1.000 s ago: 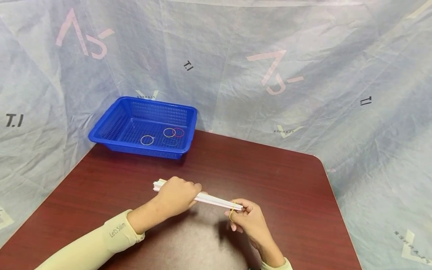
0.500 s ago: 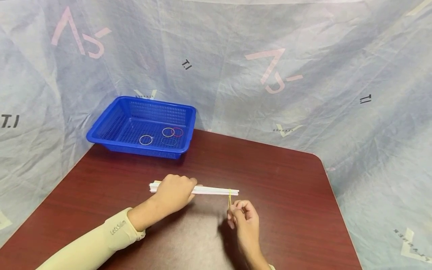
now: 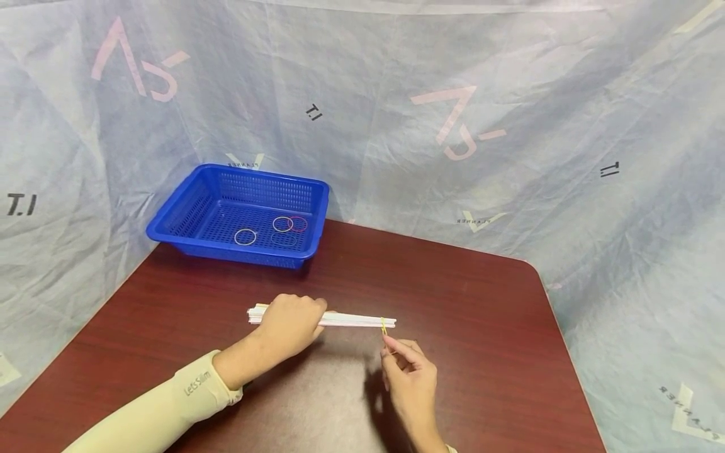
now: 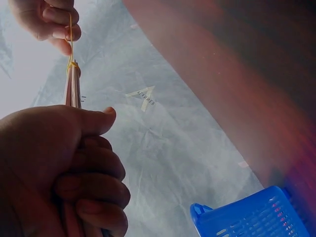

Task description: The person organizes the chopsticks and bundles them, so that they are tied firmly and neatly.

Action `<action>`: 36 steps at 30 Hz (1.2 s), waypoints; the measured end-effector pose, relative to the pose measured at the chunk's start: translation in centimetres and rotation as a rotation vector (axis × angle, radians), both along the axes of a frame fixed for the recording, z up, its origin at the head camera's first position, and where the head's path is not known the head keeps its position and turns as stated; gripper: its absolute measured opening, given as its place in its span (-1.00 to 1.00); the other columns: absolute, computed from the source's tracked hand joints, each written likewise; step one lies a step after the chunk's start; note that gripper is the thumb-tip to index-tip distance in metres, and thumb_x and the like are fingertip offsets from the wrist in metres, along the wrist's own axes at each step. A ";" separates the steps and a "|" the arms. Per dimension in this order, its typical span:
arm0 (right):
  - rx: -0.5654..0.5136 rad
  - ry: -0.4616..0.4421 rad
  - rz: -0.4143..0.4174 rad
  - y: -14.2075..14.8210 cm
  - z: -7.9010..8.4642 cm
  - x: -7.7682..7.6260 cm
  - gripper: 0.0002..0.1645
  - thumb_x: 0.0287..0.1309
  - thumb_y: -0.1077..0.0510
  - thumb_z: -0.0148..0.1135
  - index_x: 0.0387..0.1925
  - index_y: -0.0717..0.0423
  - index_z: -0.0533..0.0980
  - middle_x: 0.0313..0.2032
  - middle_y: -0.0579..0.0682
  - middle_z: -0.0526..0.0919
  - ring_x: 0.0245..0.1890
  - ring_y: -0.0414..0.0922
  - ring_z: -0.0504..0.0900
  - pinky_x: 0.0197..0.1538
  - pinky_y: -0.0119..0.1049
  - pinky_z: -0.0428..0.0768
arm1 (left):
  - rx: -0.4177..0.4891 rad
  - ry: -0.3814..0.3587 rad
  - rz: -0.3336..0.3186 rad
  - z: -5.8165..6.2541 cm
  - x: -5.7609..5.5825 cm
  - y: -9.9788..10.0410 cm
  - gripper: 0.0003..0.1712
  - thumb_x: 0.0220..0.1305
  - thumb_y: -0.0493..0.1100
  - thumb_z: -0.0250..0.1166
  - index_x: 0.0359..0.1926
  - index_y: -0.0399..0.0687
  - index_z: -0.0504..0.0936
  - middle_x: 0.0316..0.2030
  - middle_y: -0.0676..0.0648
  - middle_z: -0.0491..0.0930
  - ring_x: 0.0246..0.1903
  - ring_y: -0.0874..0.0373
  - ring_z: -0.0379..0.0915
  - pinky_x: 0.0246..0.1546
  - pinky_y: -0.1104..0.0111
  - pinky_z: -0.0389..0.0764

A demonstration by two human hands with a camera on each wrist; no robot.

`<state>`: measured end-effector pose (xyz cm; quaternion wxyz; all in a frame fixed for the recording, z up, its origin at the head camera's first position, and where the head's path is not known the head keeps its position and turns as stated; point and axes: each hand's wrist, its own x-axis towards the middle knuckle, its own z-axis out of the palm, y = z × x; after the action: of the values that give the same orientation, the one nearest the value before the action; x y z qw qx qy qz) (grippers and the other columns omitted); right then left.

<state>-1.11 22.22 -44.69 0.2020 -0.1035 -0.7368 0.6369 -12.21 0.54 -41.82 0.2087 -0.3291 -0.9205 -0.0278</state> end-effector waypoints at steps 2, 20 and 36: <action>0.046 -0.039 0.014 0.1 0.2 -0.1 -0.65 0.14 0.56 0.31 -0.08 0.28 0.76 -0.33 -0.01 0.69 -0.70 -0.33 0.43 -0.67 -0.46 0.42 | -0.001 0.006 -0.001 -0.1 0.0 0.0 -0.62 0.00 0.08 0.59 -0.59 0.06 0.57 -0.66 0.03 0.66 -0.64 0.08 0.65 -0.64 0.21 0.59; 0.468 -0.039 0.153 0.3 0.9 -0.4 -0.88 0.27 0.30 0.42 -0.18 0.11 0.76 -0.37 -0.15 0.60 -0.51 -0.41 0.41 -0.45 -0.51 0.43 | -0.005 0.034 0.005 -0.1 -0.1 0.2 -0.60 -0.02 0.11 0.60 -0.60 0.08 0.56 -0.66 0.05 0.66 -0.65 0.12 0.64 -0.65 0.22 0.59; 1.001 0.502 -0.025 -0.5 -0.6 0.2 -0.81 0.33 0.22 0.30 -0.41 0.15 0.73 0.01 0.24 0.57 -0.01 0.15 0.41 0.08 -0.18 0.31 | 0.013 0.069 0.026 0.2 -0.1 0.4 -0.54 0.28 0.18 0.46 -0.62 0.08 0.56 -0.66 0.06 0.66 -0.65 0.12 0.66 -0.66 0.24 0.59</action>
<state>-0.87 21.76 -45.31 0.4031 0.1510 -0.8774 0.2121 -12.26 0.96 -41.63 0.2426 -0.3167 -0.9168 -0.0196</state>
